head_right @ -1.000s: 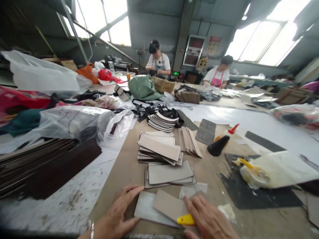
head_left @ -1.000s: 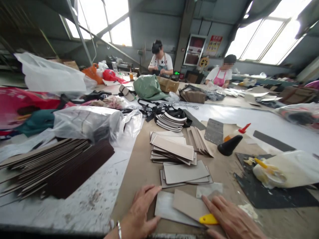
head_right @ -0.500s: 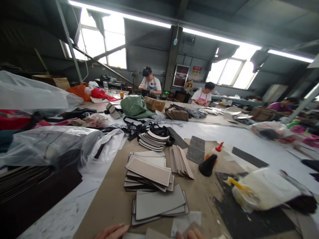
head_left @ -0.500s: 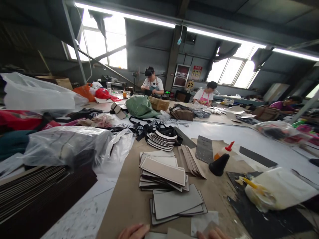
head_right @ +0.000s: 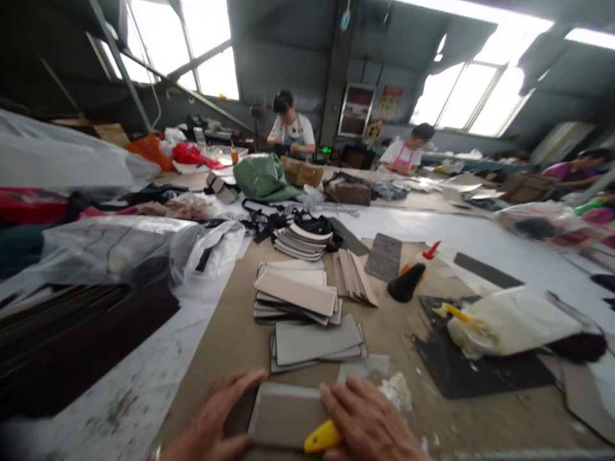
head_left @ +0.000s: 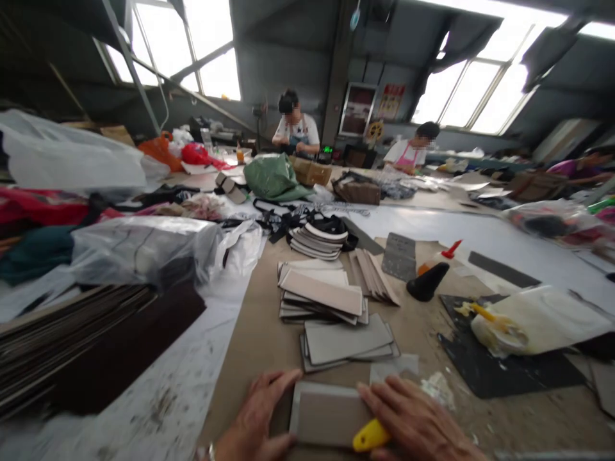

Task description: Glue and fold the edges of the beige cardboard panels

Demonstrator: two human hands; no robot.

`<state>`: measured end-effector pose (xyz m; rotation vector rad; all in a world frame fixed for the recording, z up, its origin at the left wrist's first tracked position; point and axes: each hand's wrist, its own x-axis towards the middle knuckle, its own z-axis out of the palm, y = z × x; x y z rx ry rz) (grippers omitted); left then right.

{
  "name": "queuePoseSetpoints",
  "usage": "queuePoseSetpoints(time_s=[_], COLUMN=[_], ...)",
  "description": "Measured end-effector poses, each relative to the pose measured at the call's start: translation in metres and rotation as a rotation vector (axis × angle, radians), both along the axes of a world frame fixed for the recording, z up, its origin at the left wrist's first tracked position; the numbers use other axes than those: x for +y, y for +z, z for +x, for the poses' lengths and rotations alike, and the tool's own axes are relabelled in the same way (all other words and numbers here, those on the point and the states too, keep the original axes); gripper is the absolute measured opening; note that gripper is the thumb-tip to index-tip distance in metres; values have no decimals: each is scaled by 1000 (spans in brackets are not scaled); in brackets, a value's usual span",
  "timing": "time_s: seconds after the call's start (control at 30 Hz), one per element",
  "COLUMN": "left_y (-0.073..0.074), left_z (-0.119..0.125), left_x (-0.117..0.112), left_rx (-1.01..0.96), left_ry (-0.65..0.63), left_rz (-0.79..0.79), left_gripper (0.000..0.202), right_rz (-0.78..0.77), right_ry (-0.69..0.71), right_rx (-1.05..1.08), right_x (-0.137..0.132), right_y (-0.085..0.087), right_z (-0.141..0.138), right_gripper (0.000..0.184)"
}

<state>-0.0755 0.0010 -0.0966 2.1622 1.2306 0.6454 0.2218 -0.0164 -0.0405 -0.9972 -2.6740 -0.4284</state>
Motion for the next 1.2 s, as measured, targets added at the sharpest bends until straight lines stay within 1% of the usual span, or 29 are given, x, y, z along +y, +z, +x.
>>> queuePoseSetpoints(time_s=[0.03,0.1,0.2,0.27,0.43,0.63,0.9,1.2], left_y=[7,15,16,15,15,15,16,15], left_z=[2,4,4,4,5,5,4,4], left_x=[-1,0,4,5,3,4,4,4], left_rx=[-8,-35,-48,-42,-19,-1,17,18], left_ry=[-5,-17,-41,-52,-52,-49,-40,-52], left_rz=[-29,-63,-97,-102,-92,-89,-110,-112], left_gripper=[69,68,71,74,75,70,67,65], right_rz=[-57,-179,-359,-415,-444,-470,-491,-524], right_ry=[-34,-64,-93,-95,-86,-68,-41,-50], right_rx=[-4,-2,-32,-53,-64,-64,-106,-133], right_x=[-3,-5,-1,1,3,6,13,16], right_y=[2,4,0,-2,-4,-4,-7,-5], right_z=[-2,-3,-1,1,-2,-10,-11,-15], right_gripper=[47,49,49,48,47,46,46,46])
